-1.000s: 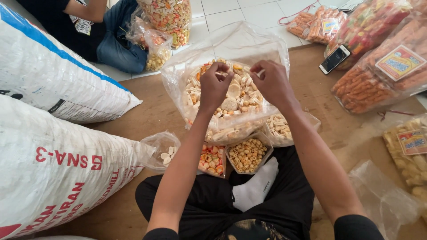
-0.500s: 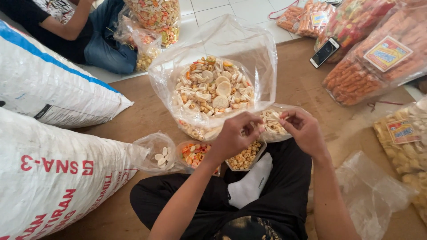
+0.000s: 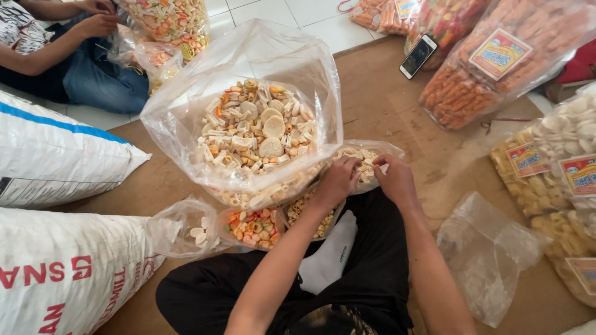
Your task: The person sits on the floor and sorts mixed snack pieces from a large plastic bag into smaller bags by type. They pick individual pieces, separate them, and place them into designated bags.
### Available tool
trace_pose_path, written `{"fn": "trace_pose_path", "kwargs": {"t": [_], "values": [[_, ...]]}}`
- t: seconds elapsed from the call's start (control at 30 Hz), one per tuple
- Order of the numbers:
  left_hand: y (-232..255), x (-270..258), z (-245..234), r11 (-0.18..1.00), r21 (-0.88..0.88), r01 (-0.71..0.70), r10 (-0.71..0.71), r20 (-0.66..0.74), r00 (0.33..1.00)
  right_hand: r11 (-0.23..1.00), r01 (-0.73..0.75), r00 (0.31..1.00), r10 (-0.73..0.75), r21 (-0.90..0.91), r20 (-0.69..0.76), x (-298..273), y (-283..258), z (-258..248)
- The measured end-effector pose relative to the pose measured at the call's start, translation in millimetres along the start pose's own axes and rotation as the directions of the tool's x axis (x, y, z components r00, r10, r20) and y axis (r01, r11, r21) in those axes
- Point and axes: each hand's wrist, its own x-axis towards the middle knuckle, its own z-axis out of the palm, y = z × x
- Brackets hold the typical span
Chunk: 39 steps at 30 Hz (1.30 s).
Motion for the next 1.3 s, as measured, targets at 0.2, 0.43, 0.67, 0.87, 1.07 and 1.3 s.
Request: {"fn": "trace_pose_path", "kwargs": {"t": [0.2,0.43,0.67,0.87,1.07,1.3], "values": [[-3.8,14.8,6.9,0.982,0.178,0.069,-0.066,-0.019,0.998,0.995,0.06,0.998,-0.062,-0.079,-0.03,6.7,6.1,7.6],[20.1,-4.6,-17.9,0.95,0.313,-0.007,0.02,-0.037,0.999,0.99,0.129,0.987,-0.134,-0.059,-0.087,-6.1,-24.7,-16.8],[129.5,-60.5,-124.2,0.965,0.154,-0.213,0.257,-0.394,0.882,0.906,0.413,0.876,-0.367,0.09,-0.314,-27.4,-170.1,-99.5],[96.4,-40.8,-189.7,0.982,0.023,-0.188,0.168,-0.562,0.81,0.787,0.593,0.79,-0.528,0.172,-0.311,-31.1,-270.7,-117.4],[-7.8,43.4,-212.3,0.974,0.143,0.177,-0.113,-0.37,0.922,0.789,0.614,0.79,-0.613,0.037,-0.031,66.1,-284.8,-47.7],[-97.2,99.4,-149.4,0.83,0.312,0.462,-0.43,-0.168,0.887,0.803,0.415,0.887,-0.253,-0.428,0.386,119.0,-275.4,3.7]]}}
